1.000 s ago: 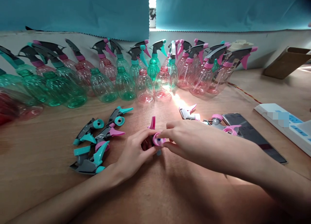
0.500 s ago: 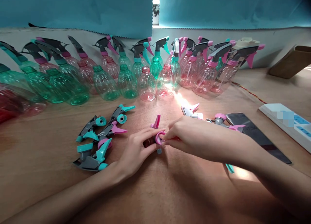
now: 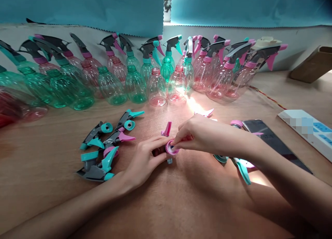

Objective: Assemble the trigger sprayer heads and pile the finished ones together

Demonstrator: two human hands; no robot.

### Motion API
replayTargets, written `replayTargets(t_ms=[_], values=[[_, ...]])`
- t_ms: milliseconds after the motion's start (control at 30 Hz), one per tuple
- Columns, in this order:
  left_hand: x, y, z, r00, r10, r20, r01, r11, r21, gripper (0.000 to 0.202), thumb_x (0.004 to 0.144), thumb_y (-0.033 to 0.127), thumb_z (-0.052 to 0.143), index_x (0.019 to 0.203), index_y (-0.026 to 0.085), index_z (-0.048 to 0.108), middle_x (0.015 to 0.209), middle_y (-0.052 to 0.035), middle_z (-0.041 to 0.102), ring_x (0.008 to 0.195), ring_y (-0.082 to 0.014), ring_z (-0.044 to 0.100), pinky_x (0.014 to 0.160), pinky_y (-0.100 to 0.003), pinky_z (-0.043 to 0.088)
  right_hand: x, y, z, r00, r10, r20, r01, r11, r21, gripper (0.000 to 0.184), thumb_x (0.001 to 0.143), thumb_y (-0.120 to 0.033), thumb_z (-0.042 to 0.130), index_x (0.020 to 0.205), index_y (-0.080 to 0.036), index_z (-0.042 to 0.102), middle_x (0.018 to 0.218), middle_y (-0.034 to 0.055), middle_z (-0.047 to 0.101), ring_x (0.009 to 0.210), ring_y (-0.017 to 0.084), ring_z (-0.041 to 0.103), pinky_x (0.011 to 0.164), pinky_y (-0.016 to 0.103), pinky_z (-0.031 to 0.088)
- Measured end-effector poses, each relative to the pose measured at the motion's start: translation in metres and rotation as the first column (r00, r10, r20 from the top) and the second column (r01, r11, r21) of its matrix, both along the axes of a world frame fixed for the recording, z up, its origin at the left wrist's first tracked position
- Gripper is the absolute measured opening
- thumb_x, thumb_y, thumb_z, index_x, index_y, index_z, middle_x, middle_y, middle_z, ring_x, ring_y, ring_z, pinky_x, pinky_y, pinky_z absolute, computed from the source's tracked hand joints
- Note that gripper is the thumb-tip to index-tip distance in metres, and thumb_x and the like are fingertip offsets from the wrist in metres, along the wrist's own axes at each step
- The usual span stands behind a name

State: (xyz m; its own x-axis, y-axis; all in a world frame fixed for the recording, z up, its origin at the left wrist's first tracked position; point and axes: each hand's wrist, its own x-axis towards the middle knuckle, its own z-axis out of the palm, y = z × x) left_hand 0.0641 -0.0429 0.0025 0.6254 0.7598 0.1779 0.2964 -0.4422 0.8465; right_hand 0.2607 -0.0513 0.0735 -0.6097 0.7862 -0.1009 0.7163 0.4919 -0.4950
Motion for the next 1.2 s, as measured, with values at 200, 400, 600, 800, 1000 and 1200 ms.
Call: replayTargets(t_ms=[200, 400, 600, 800, 1000, 1200], values=[[0.002, 0.000, 0.002, 1.000, -0.011, 0.003, 0.011, 0.999, -0.040, 0.016, 0.083, 0.018, 0.061, 0.095, 0.021, 0.071, 0.101, -0.0030, 0.069, 0.092, -0.0199, 0.062, 0.082, -0.030, 0.048, 0.001, 0.002, 0.006, 1.000, 0.008, -0.008, -0.008, 1.000, 0.013, 0.019, 0.082, -0.024, 0.057, 0.086, -0.019, 0.075, 0.071, 0.0022, 0.068, 0.058, 0.011, 0.050, 0.054, 0.025, 0.032], [0.002, -0.001, 0.002, 1.000, -0.030, 0.004, 0.030, 0.997, -0.072, 0.011, 0.081, 0.014, 0.064, 0.086, 0.021, 0.070, 0.091, 0.0000, 0.069, 0.088, -0.0178, 0.062, 0.082, -0.029, 0.048, 0.000, 0.000, 0.007, 1.000, 0.022, 0.018, -0.023, 0.999, 0.025, 0.019, 0.082, -0.023, 0.056, 0.084, -0.020, 0.075, 0.069, 0.0023, 0.068, 0.057, 0.011, 0.051, 0.054, 0.025, 0.032], [0.002, -0.002, 0.005, 0.998, -0.059, -0.007, 0.059, 0.995, -0.081, 0.008, 0.082, 0.014, 0.064, 0.080, 0.021, 0.069, 0.082, 0.0030, 0.068, 0.083, -0.0147, 0.062, 0.078, -0.024, 0.047, -0.001, -0.002, 0.003, 1.000, 0.010, 0.028, -0.012, 0.997, 0.076, 0.014, 0.080, -0.024, 0.059, 0.075, -0.020, 0.072, 0.063, -0.0015, 0.065, 0.056, 0.009, 0.052, 0.053, 0.022, 0.033], [0.001, -0.001, 0.004, 0.999, -0.049, -0.015, 0.048, 0.996, -0.079, 0.008, 0.082, 0.016, 0.063, 0.082, 0.021, 0.069, 0.082, 0.0026, 0.068, 0.083, -0.0158, 0.062, 0.077, -0.025, 0.047, -0.003, -0.001, -0.002, 0.999, 0.021, -0.032, -0.018, 0.995, 0.094, 0.007, 0.077, -0.023, 0.065, 0.077, -0.021, 0.071, 0.068, -0.0029, 0.066, 0.062, 0.009, 0.056, 0.056, 0.020, 0.036], [0.002, 0.000, 0.000, 0.998, 0.054, -0.014, -0.055, 0.992, -0.114, 0.016, 0.078, 0.018, 0.067, 0.094, 0.020, 0.071, 0.090, 0.0005, 0.070, 0.080, -0.0167, 0.061, 0.072, -0.026, 0.048, -0.004, -0.004, 0.000, 0.999, -0.039, 0.033, 0.031, 0.975, 0.219, 0.012, 0.081, -0.023, 0.061, 0.082, -0.021, 0.073, 0.070, 0.0002, 0.065, 0.061, 0.011, 0.053, 0.055, 0.023, 0.035], [0.002, -0.001, -0.001, 0.997, 0.074, 0.025, -0.070, 0.987, -0.143, 0.025, 0.081, 0.019, 0.065, 0.106, 0.022, 0.069, 0.086, 0.0020, 0.069, 0.083, -0.0165, 0.061, 0.072, -0.024, 0.047, -0.008, -0.012, 0.003, 0.997, -0.051, 0.059, 0.031, 0.952, 0.303, 0.020, 0.085, -0.017, 0.055, 0.085, -0.020, 0.075, 0.076, 0.0052, 0.068, 0.069, 0.015, 0.056, 0.061, 0.027, 0.036]])
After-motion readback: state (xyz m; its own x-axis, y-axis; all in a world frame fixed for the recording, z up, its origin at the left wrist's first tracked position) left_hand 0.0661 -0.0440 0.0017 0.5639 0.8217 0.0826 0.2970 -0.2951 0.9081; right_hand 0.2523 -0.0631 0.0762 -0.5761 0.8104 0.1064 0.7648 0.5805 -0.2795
